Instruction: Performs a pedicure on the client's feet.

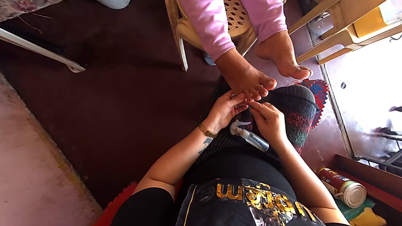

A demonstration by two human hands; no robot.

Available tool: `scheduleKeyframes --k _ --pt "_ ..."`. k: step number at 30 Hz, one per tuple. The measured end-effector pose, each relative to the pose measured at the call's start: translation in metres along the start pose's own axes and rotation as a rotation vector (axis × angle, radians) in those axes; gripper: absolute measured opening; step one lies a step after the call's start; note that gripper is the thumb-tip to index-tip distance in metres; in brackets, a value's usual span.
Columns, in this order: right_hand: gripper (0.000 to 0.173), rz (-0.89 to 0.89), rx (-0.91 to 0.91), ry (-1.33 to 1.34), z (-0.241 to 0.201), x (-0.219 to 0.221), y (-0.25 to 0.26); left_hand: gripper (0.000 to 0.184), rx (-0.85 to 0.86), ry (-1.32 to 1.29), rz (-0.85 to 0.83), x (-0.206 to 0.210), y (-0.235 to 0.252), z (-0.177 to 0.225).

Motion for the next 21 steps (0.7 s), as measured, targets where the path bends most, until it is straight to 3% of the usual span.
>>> scheduleKeyframes --k 2,6,11,16,21 --pt "0.024 -0.009 0.042 0.057 0.002 -0.002 0.001 0.021 0.002 -0.001 0.003 0.001 0.000 0.000" --pt "0.025 0.007 -0.127 -0.153 -0.008 0.001 0.003 0.019 0.021 0.054 -0.009 -0.001 -0.005 -0.001" --pt "0.024 -0.028 0.049 0.059 0.001 -0.005 0.004 0.019 0.005 -0.001 0.012 0.001 0.000 0.000" --pt "0.026 0.005 -0.139 -0.180 -0.008 0.003 0.003 0.021 0.010 0.001 0.020 0.001 0.000 0.000" --pt "0.025 -0.018 0.014 0.048 0.003 -0.003 0.002 0.025 0.015 0.001 0.014 0.001 0.000 -0.001"
Point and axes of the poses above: each hand's wrist, its own y-axis towards the middle knuckle, its own x-axis out of the palm, z = x × y, the point moved 3 cm from there along y, towards the middle knuckle, and after that the axes turned 11 degrees about -x, right-handed, at the moved point
